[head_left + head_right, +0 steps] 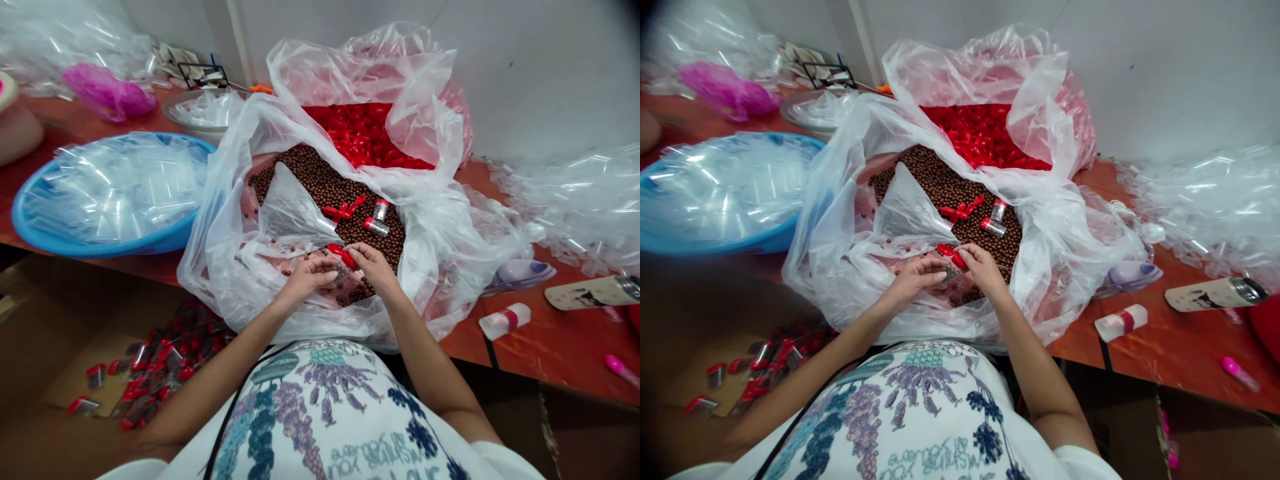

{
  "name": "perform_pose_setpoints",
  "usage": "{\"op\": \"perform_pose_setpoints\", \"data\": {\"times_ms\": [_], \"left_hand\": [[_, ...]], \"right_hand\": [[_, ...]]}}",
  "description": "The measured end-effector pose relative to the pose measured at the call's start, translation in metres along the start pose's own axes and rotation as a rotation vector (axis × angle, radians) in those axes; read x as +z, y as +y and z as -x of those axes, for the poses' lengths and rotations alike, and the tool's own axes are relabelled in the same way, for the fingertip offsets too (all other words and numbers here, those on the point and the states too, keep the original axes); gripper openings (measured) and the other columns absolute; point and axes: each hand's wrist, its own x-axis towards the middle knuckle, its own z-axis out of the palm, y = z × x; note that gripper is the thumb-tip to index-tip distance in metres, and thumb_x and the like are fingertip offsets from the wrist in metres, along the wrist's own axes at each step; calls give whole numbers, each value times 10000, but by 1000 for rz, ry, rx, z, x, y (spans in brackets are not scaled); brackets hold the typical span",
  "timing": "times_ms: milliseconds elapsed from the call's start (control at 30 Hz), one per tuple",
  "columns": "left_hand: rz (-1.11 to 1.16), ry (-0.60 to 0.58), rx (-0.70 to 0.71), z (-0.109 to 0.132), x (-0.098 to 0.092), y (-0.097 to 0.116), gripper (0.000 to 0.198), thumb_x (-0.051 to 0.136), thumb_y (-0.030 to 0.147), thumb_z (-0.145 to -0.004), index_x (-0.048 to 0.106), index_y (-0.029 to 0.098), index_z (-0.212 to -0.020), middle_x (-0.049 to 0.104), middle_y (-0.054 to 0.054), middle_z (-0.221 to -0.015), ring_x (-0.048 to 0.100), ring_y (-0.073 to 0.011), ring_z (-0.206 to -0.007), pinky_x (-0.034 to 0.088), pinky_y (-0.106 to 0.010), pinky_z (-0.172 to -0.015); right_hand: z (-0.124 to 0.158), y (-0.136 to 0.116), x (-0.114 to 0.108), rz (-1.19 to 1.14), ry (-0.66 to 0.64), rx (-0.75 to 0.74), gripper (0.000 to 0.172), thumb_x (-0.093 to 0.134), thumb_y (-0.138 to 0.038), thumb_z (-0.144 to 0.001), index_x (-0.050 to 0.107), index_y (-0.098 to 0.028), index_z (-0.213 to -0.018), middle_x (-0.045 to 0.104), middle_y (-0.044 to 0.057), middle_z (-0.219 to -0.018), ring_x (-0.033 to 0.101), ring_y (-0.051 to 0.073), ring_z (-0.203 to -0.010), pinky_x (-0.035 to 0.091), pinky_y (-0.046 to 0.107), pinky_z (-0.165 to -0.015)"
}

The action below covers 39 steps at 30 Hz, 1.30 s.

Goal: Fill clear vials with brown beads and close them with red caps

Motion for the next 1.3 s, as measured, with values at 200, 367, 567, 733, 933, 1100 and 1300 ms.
{"op": "perform_pose_setpoints", "data": {"times_ms": [200,367,567,733,933,1100,1300], "left_hand": [[-42,6,36,-3,1,2,370,758,278,-671,691,148,-1010,697,-59,-974,639,-160,-840,487,-295,-810],[-69,17,61,-3,1,1,355,758,281,-667,697,130,-983,691,-81,-1002,637,-179,-894,468,-307,-866],[-26,72,10,-2,5,1,405,795,285,-612,672,128,-965,688,-64,-950,643,-180,-833,493,-313,-812],[12,104,3,-1,7,1,400,779,282,-623,660,136,-976,691,-54,-941,639,-169,-798,498,-296,-767],[69,151,38,-1,11,-3,359,794,245,-609,660,129,-921,689,-34,-856,624,-148,-762,498,-245,-699],[258,140,-55,0,16,0,405,741,389,-705,621,150,-1008,695,-58,-892,653,-168,-759,533,-282,-685],[511,28,-170,-3,23,16,620,316,617,-891,627,114,-1078,703,-133,-932,670,-218,-841,543,-352,-758]], "right_hand": [[7,7,5,70,36,-65,259,546,-398,-838,692,-215,-949,706,13,-930,629,169,-879,474,299,-829],[17,3,6,19,117,-34,296,622,-367,-799,690,-232,-1053,705,24,-1066,636,201,-993,476,345,-915],[29,-1,14,233,163,-169,254,587,-361,-848,689,-293,-1071,705,2,-1081,649,207,-1001,481,352,-939],[34,8,17,392,64,-308,400,570,-355,-869,564,-297,-1265,592,35,-1287,553,217,-1186,425,377,-1041],[33,22,19,649,6,-496,776,696,-280,-761,301,-226,-1427,460,122,-1377,428,243,-1299,388,413,-1079],[33,20,18,670,38,-547,697,669,-310,-772,340,-204,-1377,532,129,-1305,522,237,-1205,444,404,-1006],[39,19,22,761,8,-650,647,699,-347,-689,447,-189,-1264,608,108,-1222,543,261,-1169,380,452,-1018]]}}
